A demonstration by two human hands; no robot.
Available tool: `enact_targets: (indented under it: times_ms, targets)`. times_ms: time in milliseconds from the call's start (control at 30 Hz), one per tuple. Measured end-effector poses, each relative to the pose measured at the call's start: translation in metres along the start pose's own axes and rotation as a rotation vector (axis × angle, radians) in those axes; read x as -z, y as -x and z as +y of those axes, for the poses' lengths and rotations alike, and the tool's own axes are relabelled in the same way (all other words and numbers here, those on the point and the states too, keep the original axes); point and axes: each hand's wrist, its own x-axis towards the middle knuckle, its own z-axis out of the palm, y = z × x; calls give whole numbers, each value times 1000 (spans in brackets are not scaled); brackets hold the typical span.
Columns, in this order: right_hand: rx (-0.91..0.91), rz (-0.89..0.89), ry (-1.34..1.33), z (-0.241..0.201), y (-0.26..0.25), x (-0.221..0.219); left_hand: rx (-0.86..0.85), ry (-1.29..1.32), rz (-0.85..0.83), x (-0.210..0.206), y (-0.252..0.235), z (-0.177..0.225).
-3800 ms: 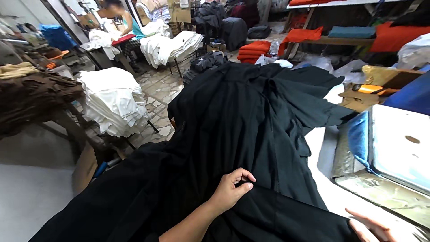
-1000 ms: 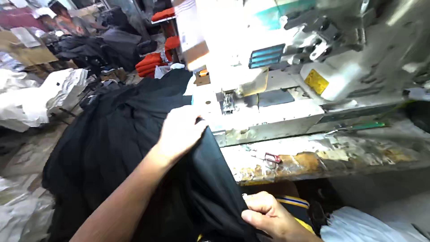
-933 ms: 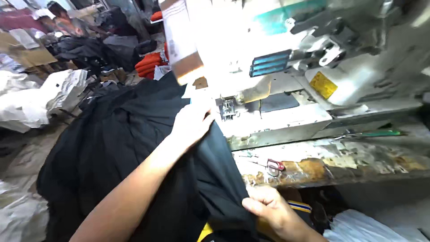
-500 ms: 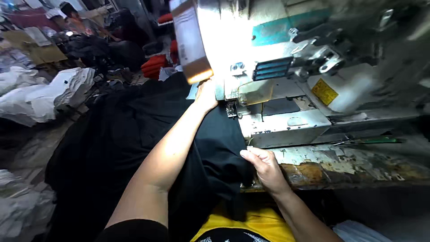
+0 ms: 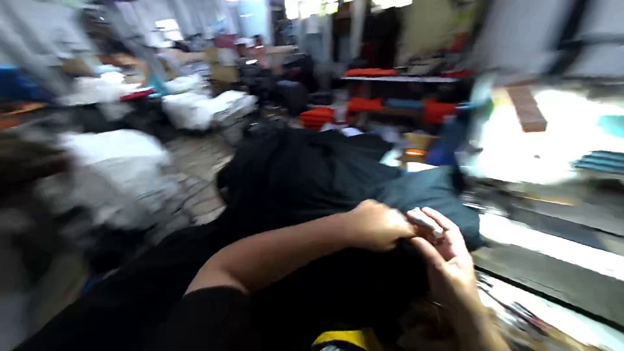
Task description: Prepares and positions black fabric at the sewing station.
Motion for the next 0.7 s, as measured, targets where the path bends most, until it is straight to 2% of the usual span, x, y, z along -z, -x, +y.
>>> enact_targets:
  times_ms: [100,200,267,333,400,433,467,533,567,633,700]
  targets:
    - [-135,-201,-51,-13,-14,-28,155,-55,142,61,42,0]
    - [-365,-358,149,-23,6,-30,235,-177,269,94,79,-40]
    - [-430,-397,262,-25,28,-32,331,-214,345,88,89,-75]
    - [-417,-417,281,-30,50,-27,387,-153,401,61,81,-87]
    - [-341,-402,298,-33,67,-19,160,-14,433,27,54,-63]
    - [-295,-371,338,-38,74,-14,30,84,352,10,38,-38]
    - [-249,-336,386,-45,80,-8,-45,192,181,-3,25,-10]
    - [-147,-299,455,-64,82,3,-60,435,-212,-12,8,23]
    - [-131,-318,454,-74,80,9,-62,520,-291,-8,7,29]
    - [-207,-333,363,-88,76,18,-99,533,-267,13,15,32]
    - [-356,-322,248,-89,75,19,-144,469,-189,29,25,29]
